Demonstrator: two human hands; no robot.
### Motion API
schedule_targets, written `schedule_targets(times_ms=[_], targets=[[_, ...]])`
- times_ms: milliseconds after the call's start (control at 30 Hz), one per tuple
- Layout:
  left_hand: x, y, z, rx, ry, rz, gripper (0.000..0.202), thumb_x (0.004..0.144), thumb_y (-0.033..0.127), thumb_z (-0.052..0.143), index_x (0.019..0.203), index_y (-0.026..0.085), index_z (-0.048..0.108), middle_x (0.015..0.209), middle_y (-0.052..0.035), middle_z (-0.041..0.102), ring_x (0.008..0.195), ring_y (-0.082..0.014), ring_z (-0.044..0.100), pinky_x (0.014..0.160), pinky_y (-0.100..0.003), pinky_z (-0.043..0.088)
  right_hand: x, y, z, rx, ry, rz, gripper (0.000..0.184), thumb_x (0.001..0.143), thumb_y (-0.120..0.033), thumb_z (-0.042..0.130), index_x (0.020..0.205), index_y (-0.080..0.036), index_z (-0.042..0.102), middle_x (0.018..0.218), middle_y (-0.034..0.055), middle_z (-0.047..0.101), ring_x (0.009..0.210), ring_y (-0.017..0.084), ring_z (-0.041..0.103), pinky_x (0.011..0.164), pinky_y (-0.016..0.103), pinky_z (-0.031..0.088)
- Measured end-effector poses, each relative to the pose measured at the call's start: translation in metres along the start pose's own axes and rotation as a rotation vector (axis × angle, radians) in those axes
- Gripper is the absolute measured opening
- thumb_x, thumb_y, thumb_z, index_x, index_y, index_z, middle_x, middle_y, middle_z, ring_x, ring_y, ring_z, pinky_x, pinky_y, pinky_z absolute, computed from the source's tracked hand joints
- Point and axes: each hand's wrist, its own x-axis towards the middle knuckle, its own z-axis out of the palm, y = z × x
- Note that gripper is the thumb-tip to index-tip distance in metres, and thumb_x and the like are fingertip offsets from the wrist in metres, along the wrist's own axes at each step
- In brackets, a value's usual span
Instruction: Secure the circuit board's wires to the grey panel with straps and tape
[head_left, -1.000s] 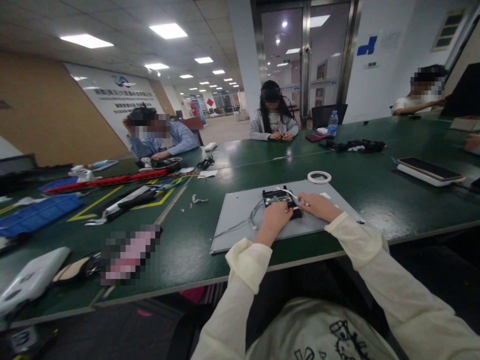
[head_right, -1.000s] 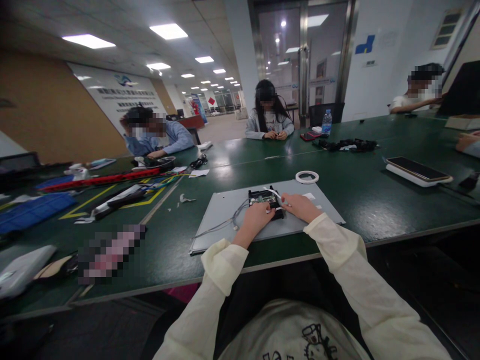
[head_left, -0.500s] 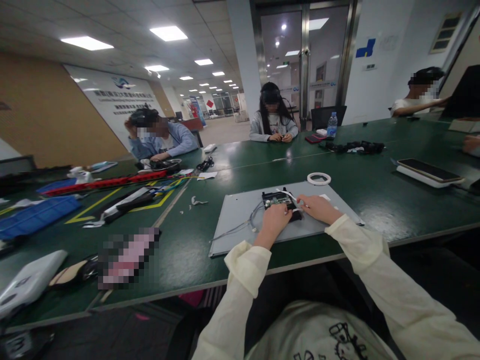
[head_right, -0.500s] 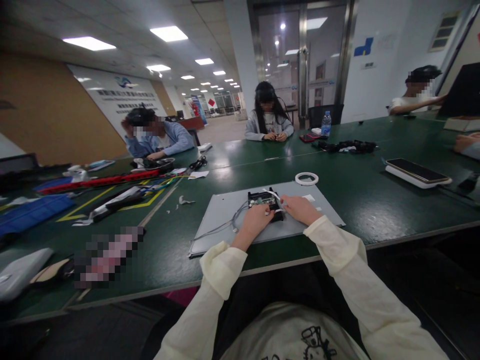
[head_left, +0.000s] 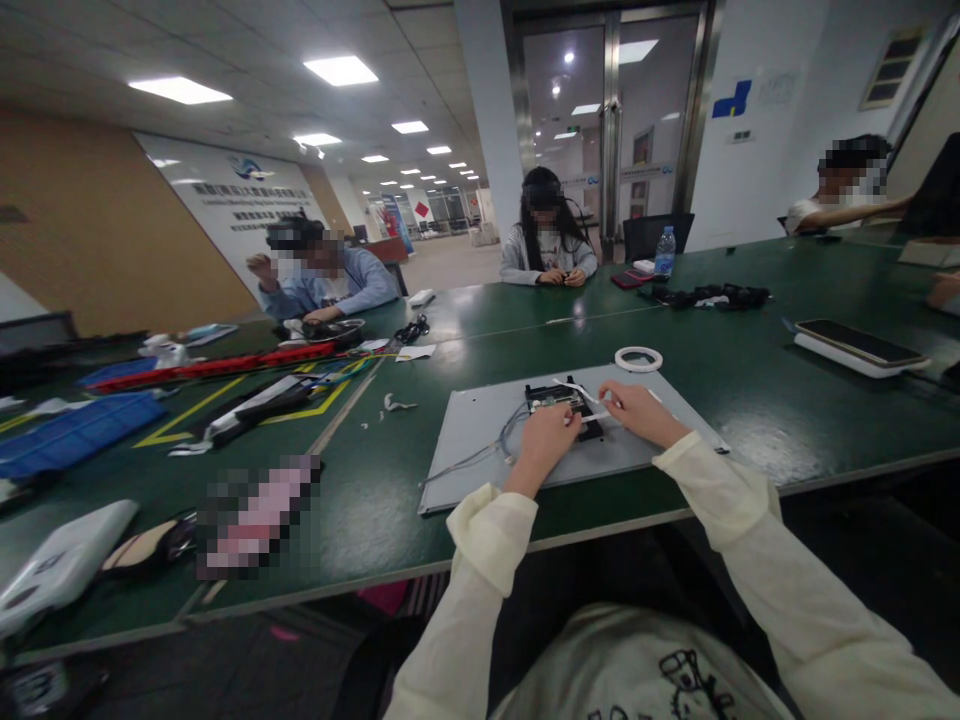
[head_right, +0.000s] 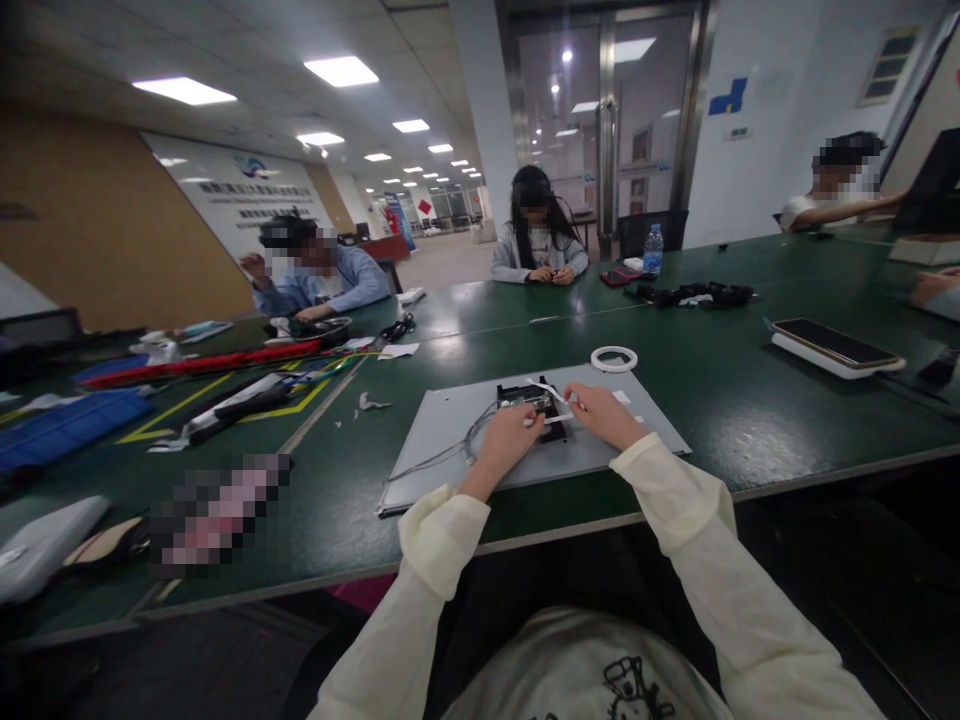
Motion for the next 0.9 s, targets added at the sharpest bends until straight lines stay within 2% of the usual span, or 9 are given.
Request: schedule_targets(times_ms=[333, 500, 733, 900], targets=[[-0.002, 0.004, 0.003, 0.066, -0.013, 0.0, 0.029, 0.092, 0.036, 0.044, 0.096, 0.017, 0.066, 0.089, -0.0094, 0.069, 0.087, -0.0206, 0.065, 0.075, -0.028, 0.046, 0.0, 0.0, 0.002, -0.051, -0.015, 0.021, 0.021, 0.091, -0.02, 0.042, 0.106, -0.017, 0.057, 0.069, 0.0015, 0.06, 0.064, 0.014, 0.055, 0.061, 0.023, 0.03], [-0.003, 0.003, 0.004, 0.074, -0.012, 0.009, 0.029, 0.092, 0.035, 0.044, 0.095, 0.017, 0.066, 0.09, -0.0096, 0.069, 0.087, -0.0209, 0.065, 0.073, -0.028, 0.046, 0.0, -0.001, 0.003, -0.106, -0.074, 0.048, 0.021, 0.091, -0.02, 0.044, 0.107, -0.019, 0.057, 0.07, 0.001, 0.061, 0.063, 0.014, 0.055, 0.059, 0.022, 0.028], [-0.002, 0.004, 0.006, 0.069, -0.031, -0.02, 0.031, 0.09, 0.039, 0.046, 0.094, 0.017, 0.067, 0.09, -0.0095, 0.07, 0.089, -0.0214, 0.065, 0.076, -0.029, 0.047, 0.001, -0.009, 0.006, -0.297, -0.14, 0.058, 0.02, 0.09, -0.025, 0.05, 0.108, -0.022, 0.056, 0.084, 0.004, 0.067, 0.078, 0.017, 0.062, 0.06, 0.023, 0.028], [0.001, 0.001, 0.008, 0.068, -0.028, -0.008, 0.03, 0.089, 0.04, 0.049, 0.092, 0.018, 0.068, 0.091, -0.009, 0.07, 0.089, -0.0219, 0.066, 0.076, -0.03, 0.048, 0.0, -0.015, 0.005, -0.382, -0.145, 0.095, 0.019, 0.09, -0.03, 0.051, 0.107, -0.022, 0.056, 0.084, 0.0038, 0.068, 0.079, 0.019, 0.064, 0.061, 0.024, 0.031]])
